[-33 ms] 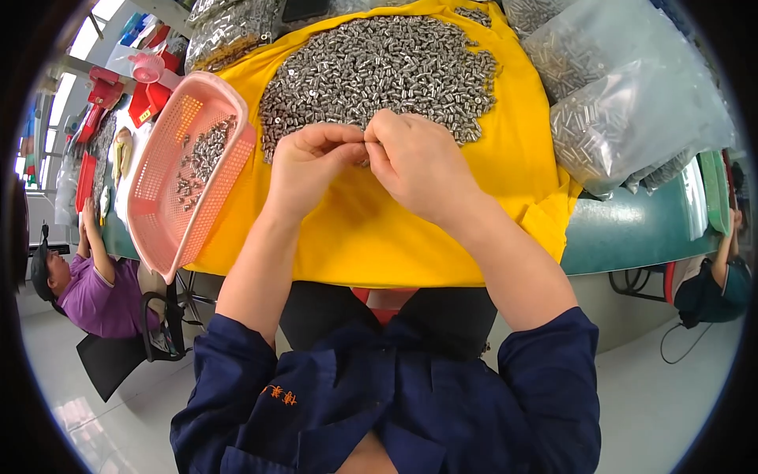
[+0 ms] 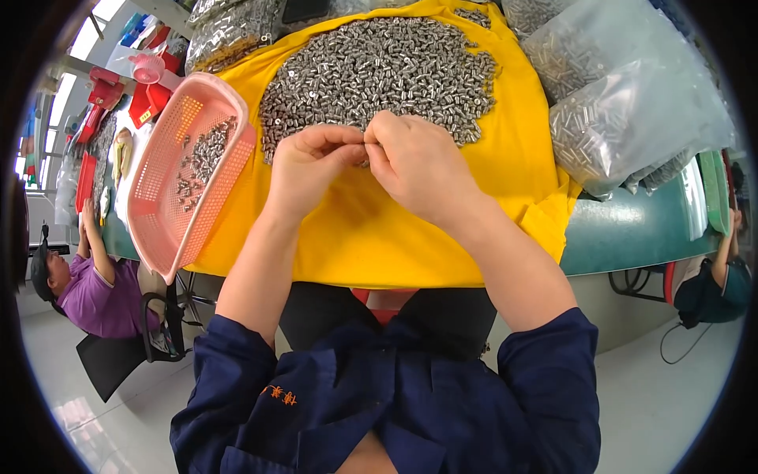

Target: Sorting small metal hardware components on a workbench.

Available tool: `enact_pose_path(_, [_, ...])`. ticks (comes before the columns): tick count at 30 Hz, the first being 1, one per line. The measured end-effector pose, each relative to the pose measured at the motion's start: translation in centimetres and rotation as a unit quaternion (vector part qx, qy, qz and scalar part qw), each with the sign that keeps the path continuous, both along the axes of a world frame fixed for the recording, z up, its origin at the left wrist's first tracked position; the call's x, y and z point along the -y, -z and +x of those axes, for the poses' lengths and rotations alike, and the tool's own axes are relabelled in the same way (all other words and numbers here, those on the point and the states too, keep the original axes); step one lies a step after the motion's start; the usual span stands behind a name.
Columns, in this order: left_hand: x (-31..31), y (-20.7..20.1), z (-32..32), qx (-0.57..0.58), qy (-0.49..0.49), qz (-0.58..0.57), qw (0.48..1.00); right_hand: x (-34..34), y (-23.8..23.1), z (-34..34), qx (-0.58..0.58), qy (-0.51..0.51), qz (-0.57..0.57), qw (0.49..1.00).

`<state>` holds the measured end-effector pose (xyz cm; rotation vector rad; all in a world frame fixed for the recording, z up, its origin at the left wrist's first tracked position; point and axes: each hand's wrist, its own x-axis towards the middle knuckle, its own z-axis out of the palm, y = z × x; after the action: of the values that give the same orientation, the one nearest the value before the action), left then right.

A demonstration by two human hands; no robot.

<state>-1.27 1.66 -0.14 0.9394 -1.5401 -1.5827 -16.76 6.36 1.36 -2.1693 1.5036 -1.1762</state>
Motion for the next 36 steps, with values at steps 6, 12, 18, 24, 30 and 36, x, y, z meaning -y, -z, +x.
enact_pose_path(6, [-0.4, -0.8, -0.6, 0.161, -0.049, -0.237, 0.957, 0.4, 0.6, 0.1, -0.034, 0.013, -0.047, 0.998])
enact_pose_path(12, [1.0, 0.3, 0.8, 0.118, -0.121, -0.112, 0.979, 0.1, -0.2, -0.4, 0.080, 0.058, 0.013, 0.995])
enact_pose_path(18, [0.8, 0.2, 1.2, -0.064, -0.036, 0.045, 0.996, -0.2, -0.8, -0.2, 0.167, 0.019, 0.103, 0.980])
enact_pose_path(24, [0.7, 0.4, 0.9, -0.226, 0.045, 0.194, 0.954, -0.1, -0.4, -0.2, 0.209, -0.006, 0.097, 0.973])
enact_pose_path(30, [0.5, 0.5, 0.8, -0.241, 0.071, 0.197, 0.948, 0.0, -0.1, 0.1, 0.259, -0.031, 0.104, 0.960])
enact_pose_path(36, [0.4, 0.6, 0.4, -0.197, 0.046, 0.150, 0.968, -0.3, -0.6, -0.2, 0.115, -0.005, 0.053, 0.992])
